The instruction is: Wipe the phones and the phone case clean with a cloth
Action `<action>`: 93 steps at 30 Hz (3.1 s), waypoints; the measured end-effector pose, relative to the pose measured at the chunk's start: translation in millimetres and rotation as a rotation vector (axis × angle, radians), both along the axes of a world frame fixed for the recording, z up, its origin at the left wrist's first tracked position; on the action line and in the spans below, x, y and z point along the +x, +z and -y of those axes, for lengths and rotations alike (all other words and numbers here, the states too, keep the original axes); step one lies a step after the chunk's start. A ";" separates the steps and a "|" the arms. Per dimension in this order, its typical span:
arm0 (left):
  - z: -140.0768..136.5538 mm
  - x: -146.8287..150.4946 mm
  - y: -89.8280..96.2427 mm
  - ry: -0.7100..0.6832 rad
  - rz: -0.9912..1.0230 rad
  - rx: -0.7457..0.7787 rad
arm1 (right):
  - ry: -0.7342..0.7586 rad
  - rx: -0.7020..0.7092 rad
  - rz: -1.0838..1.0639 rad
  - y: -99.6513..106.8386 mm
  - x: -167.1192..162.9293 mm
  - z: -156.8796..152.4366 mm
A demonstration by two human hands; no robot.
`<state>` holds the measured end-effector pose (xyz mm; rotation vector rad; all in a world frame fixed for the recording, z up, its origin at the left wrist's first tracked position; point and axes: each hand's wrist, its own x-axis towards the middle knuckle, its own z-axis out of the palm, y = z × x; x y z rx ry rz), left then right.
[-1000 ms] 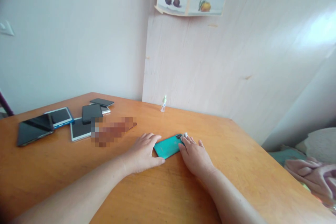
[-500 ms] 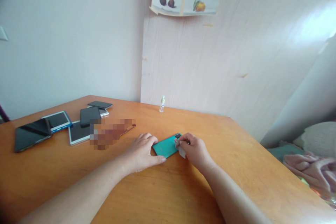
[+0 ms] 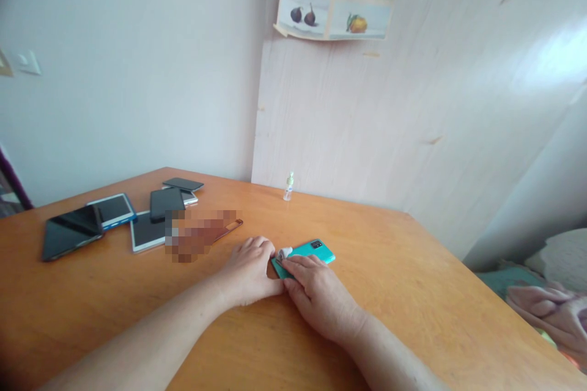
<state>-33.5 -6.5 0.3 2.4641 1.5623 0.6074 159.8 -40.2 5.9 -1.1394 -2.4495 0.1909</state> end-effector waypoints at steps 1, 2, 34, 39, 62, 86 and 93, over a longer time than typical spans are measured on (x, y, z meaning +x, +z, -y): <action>0.1 -0.3 0.3 -0.001 -0.006 0.004 | -0.038 0.010 0.009 -0.4 4.0 -3.1; 0.2 -0.7 0.7 -0.002 -0.015 0.008 | -0.100 0.024 0.022 -1.8 10.7 -8.4; -3.2 2.4 -5.8 0.039 0.161 -0.036 | -0.177 0.023 -0.094 -15.1 14.5 -16.3; -3.7 2.7 -8.4 -0.029 0.239 -0.060 | -0.458 0.023 -0.175 -18.3 40.5 -37.8; -5.4 10.0 -2.3 -0.155 0.893 -0.508 | -0.206 -0.066 -0.467 -10.6 -7.0 -13.3; -7.5 7.8 -4.9 -0.117 0.527 0.068 | -0.568 -0.045 -0.869 -5.5 37.8 -49.4; -3.5 9.1 -0.5 -0.176 0.453 0.122 | -0.123 -0.020 -0.629 0.6 -15.1 -12.0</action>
